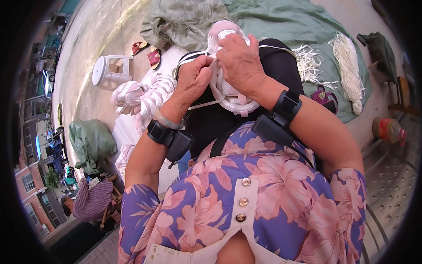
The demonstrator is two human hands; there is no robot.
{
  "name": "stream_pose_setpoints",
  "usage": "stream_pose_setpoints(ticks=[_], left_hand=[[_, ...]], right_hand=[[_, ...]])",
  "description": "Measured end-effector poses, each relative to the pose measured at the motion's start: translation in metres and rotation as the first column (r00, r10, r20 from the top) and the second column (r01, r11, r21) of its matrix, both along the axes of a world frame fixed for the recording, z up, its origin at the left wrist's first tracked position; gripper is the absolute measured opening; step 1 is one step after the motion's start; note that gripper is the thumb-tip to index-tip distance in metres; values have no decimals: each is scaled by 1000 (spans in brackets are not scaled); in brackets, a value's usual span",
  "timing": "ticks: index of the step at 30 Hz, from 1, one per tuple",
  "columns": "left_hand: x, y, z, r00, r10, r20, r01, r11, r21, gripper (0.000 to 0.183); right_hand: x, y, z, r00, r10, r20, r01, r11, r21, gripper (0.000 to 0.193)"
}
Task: Lacing and threading shoelaces through a shoe upper.
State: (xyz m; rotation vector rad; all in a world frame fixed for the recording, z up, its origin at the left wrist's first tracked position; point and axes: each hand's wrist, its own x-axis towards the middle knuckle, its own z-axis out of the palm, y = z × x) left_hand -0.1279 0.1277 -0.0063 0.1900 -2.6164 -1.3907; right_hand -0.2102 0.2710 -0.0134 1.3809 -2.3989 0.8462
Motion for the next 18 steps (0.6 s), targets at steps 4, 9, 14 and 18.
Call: stream_pose_setpoints(ticks=[4, 9, 14, 18], left_hand=[[2, 8, -3, 997, 54, -54, -58, 996, -75, 26], [14, 12, -1, 992, 90, -92, -105, 980, -167, 31], [23, 20, 2, 978, 157, -136, -186, 954, -237, 38], [23, 27, 3, 981, 151, -125, -174, 962, -209, 42]], right_hand=[[2, 5, 9, 977, 3, -213, 0, 1000, 14, 11], [9, 67, 45, 979, 90, -185, -80, 995, 59, 4], [-16, 243, -15, 990, -138, 0, 132, 943, 304, 5], [-10, 378, -89, 893, -446, 67, 387, 834, 392, 4]])
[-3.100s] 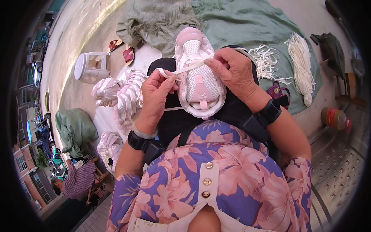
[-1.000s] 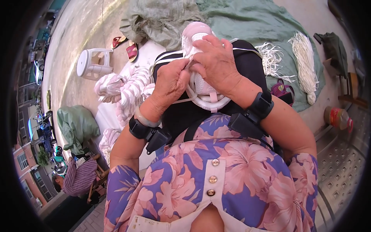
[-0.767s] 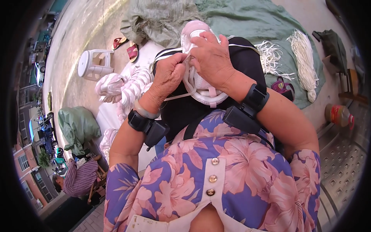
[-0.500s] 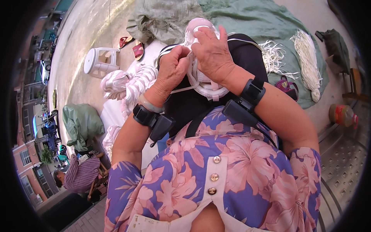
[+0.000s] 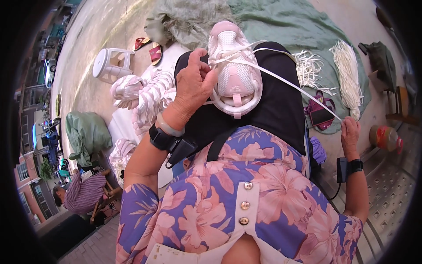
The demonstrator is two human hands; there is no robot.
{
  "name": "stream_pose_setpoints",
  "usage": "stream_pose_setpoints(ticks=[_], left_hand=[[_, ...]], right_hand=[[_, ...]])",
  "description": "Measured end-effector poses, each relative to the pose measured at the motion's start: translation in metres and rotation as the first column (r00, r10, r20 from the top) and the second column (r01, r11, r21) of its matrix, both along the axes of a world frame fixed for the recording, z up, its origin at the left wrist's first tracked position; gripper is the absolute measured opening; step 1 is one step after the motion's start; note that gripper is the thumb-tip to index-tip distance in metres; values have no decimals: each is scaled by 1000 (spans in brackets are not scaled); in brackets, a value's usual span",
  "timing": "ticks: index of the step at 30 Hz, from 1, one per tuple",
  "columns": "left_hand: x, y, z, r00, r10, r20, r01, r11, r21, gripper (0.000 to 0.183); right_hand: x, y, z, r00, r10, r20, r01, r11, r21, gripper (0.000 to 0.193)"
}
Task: Lacing and threading shoelaces through a shoe upper.
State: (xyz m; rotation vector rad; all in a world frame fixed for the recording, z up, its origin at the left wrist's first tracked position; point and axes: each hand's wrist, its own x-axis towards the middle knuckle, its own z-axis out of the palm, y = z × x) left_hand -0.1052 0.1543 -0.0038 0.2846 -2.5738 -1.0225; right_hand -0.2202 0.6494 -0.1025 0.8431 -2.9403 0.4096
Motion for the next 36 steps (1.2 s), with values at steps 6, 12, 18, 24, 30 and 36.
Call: stream_pose_setpoints(ticks=[6, 12, 18, 24, 30, 36], left_hand=[[-3, -11, 12, 994, 55, 91, -70, 982, 178, 43], [-3, -2, 15, 998, -46, -46, 38, 986, -161, 38], [-22, 3, 18, 991, -72, -113, 23, 923, -384, 23], [-30, -5, 19, 983, -117, -143, 53, 920, -389, 10], [-35, -16, 49, 930, -341, 134, 215, 803, 556, 12], [-49, -42, 43, 921, -232, 312, -126, 581, 804, 36]], right_hand=[[-2, -70, 9, 989, 143, 39, -142, 990, -11, 12], [-9, -191, 74, 942, 322, -98, -336, 906, -256, 26], [0, -262, 94, 872, 466, -150, -479, 747, -460, 37], [-1, -274, 104, 838, 545, 22, -471, 745, -473, 38], [-9, -282, 112, 757, 577, 308, -197, 650, -734, 19], [-7, -278, 118, 801, 592, 89, -422, 663, -619, 10]])
